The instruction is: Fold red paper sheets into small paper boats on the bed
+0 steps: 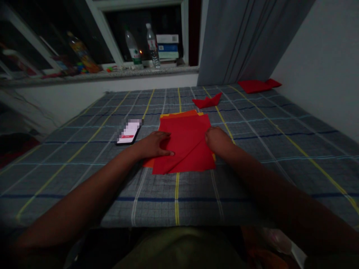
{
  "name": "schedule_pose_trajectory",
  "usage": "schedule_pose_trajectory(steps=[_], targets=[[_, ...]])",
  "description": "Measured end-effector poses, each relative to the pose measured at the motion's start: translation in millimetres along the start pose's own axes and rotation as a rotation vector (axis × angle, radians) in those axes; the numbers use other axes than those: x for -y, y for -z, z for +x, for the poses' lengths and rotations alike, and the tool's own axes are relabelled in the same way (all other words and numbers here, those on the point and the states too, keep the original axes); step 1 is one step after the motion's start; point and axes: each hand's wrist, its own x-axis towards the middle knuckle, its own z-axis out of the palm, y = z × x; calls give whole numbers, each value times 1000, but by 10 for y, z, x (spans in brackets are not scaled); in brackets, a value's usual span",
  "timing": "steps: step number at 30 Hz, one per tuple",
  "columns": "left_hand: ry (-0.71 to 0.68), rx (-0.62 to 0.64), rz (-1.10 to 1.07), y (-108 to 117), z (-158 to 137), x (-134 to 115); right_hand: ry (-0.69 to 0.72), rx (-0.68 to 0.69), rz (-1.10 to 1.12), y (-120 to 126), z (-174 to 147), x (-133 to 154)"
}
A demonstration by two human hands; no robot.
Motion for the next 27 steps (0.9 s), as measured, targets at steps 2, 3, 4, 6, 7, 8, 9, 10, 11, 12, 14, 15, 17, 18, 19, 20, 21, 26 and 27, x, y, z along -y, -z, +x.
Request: schedule_pose_trajectory(steps=[2, 3, 4, 6, 7, 8, 9, 10, 11, 12, 14, 15, 17, 18, 19, 20, 21, 26, 27], targets=[[2, -6, -3, -5, 6, 4, -33, -13, 5, -36, 48, -104], [2, -13, -4, -9, 8, 8, -52, -20, 0, -46, 59, -139], [-1, -21, -5, -14, 8, 13, -74, -29, -7, -49, 63, -164], [-6, -32, -11, -27, 6, 27, -124, -64, -18, -35, 51, -184], [-6, -38, -14, -35, 3, 35, -150, -92, -22, -20, 38, -178], [-7, -46, -13, -44, 0, 44, -168, -131, -20, -4, 21, -163], [-11, -56, -8, -54, -3, 51, -170, -180, -9, 10, 4, -136], [-17, -70, 2, -64, -7, 56, -156, -232, 10, 20, -15, -98], [-25, -88, 14, -74, -11, 59, -118, -289, 47, 24, -34, -48], [-34, -109, 27, -83, -15, 59, -54, -336, 97, 21, -52, 12], [-44, -156, 48, -100, -21, 51, 41, -365, 192, -9, -89, 152], [-43, -184, 54, -107, -22, 45, 71, -348, 233, -31, -107, 224], [-44, -233, 53, -119, -20, 37, 144, -302, 282, -82, -141, 350], [-46, -250, 38, -124, -16, 37, 187, -265, 284, -107, -155, 398], [-43, -263, 9, -129, -11, 40, 216, -232, 278, -130, -167, 432], [-37, -270, -29, -134, -5, 49, 240, -200, 265, -150, -175, 453], [-26, -272, -72, -140, 2, 61, 255, -172, 248, -166, -178, 461], [30, -314, -218, -166, 30, 142, 290, -104, 160, -189, -107, 416], [38, -323, -230, -168, 33, 156, 293, -100, 147, -183, -78, 411]])
